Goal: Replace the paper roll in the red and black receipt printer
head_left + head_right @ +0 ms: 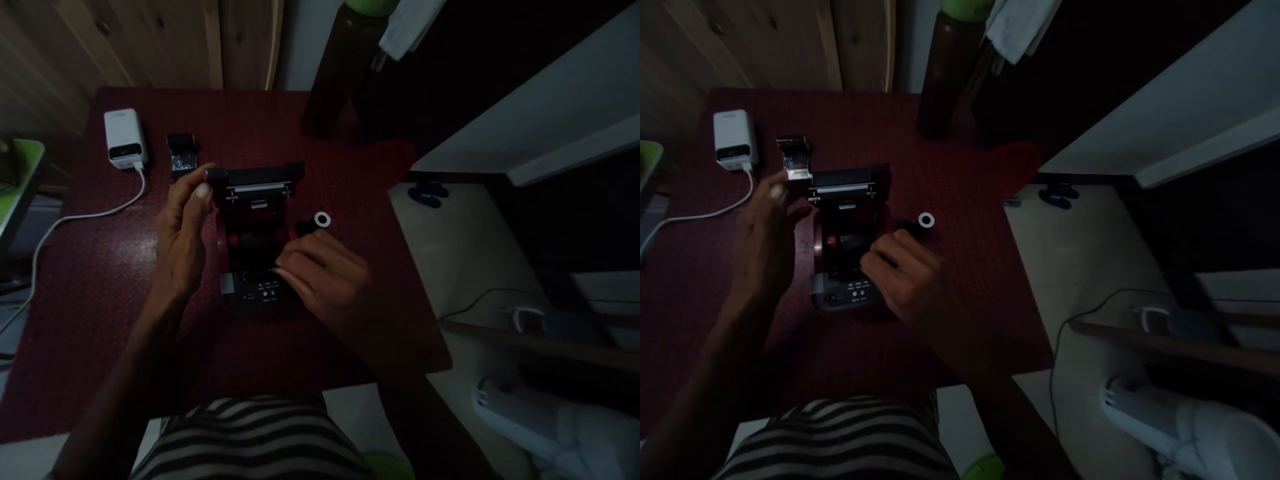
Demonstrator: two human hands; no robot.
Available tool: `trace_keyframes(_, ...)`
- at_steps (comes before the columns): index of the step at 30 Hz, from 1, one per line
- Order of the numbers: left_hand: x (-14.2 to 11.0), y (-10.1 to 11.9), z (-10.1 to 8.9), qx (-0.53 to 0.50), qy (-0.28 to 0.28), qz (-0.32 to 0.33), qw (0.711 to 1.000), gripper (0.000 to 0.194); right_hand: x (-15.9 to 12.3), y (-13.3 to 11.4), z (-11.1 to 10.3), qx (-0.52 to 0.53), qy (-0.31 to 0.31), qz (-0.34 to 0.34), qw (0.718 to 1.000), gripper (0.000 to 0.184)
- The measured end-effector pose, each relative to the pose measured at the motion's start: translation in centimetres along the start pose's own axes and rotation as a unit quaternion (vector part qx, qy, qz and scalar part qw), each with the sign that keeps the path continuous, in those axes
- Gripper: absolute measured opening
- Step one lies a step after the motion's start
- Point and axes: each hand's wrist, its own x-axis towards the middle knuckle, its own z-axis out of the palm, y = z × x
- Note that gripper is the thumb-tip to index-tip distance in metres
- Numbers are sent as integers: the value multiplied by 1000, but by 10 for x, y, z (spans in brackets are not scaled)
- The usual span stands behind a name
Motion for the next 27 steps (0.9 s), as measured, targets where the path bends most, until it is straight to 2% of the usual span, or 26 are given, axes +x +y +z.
trace_keyframes(4,-2,2,7,19,29,35,999,47,-9,-9,-2,-11,8,-2,1000,27)
trace_keyframes(8,-24,0,1,4,24,14,1000,15,-14,-14,-3,-35,34,5,999,22)
trace_keyframes(9,-31,-1,-1,-1,30,-2,1000,13,-14,-15,-2,-45,39,6,998,20)
trace_keyframes(11,-45,-6,-5,-21,19,-52,998,43,-14,-15,0,-56,46,10,997,18)
trace_keyframes(13,-57,-10,-8,-33,-7,-98,995,58,-14,-13,3,-47,49,16,998,18)
trace_keyframes(17,-69,-13,-10,-28,-28,-139,990,56,-15,-11,7,4,33,26,999,12)
trace_keyframes(21,-67,-11,-12,-17,-37,-132,990,55,-16,-13,7,19,24,44,999,7)
trace_keyframes(27,-67,-11,-11,0,-44,-125,991,55,-20,-15,13,33,41,52,997,7)
